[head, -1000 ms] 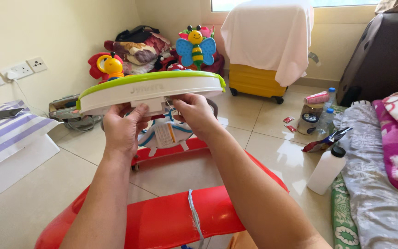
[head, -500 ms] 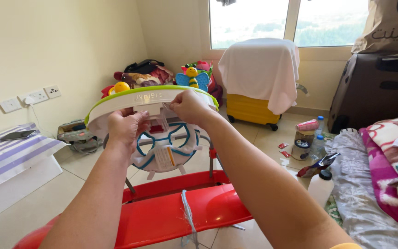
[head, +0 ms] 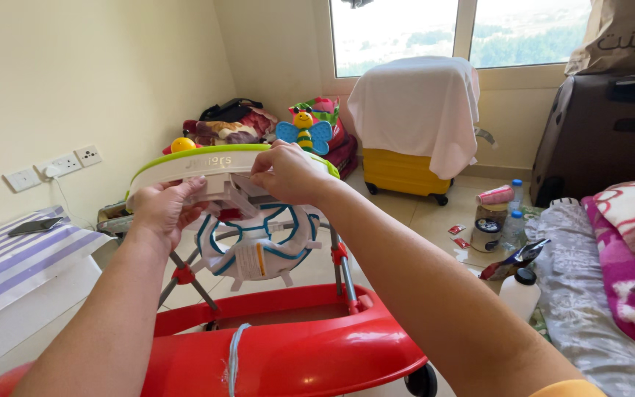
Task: The person assembles a baby walker by attaching the red base to the white seat unit and securing it with a blue string. They then use pink scissors to trim the excess string.
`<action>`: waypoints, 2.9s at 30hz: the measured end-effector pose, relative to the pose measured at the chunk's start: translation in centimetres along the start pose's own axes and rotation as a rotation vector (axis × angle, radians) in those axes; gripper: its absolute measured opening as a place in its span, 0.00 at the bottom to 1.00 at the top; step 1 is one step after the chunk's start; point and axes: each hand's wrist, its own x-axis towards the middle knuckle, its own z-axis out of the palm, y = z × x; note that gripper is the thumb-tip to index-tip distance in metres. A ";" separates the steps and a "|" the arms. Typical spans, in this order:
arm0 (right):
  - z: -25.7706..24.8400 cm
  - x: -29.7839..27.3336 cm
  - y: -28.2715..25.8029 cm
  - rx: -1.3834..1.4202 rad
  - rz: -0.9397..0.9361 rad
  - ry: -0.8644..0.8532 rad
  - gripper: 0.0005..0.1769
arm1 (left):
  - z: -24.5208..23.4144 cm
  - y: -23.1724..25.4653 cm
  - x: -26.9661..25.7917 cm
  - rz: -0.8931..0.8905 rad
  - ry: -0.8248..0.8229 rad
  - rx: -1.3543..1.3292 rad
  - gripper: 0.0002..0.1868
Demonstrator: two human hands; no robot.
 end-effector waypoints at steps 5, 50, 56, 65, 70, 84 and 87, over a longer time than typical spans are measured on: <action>0.8 -0.8 0.6 0.092 -0.017 0.167 0.17 | 0.7 -0.1 -0.3 0.087 -0.005 -0.008 0.21; 30.5 -27.6 30.1 0.313 1.194 0.365 0.19 | 7.9 -31.6 5.3 0.059 0.141 -0.330 0.25; 35.0 -30.8 32.3 0.108 1.166 0.190 0.19 | 8.7 -31.8 4.8 0.072 0.075 -0.302 0.19; 37.6 -31.4 34.4 -0.028 1.097 -0.009 0.18 | 8.8 -32.5 5.8 0.062 0.058 -0.304 0.18; 37.5 -31.9 34.7 -0.031 1.036 -0.218 0.11 | 7.9 -33.6 6.9 -0.032 0.059 -0.320 0.18; 38.2 -33.3 36.7 -0.309 0.915 -0.441 0.17 | 6.3 -37.3 7.7 -0.110 0.020 -0.360 0.22; 39.0 -34.0 37.4 -0.285 0.938 -0.441 0.16 | 5.6 -37.6 8.1 -0.118 0.010 -0.350 0.22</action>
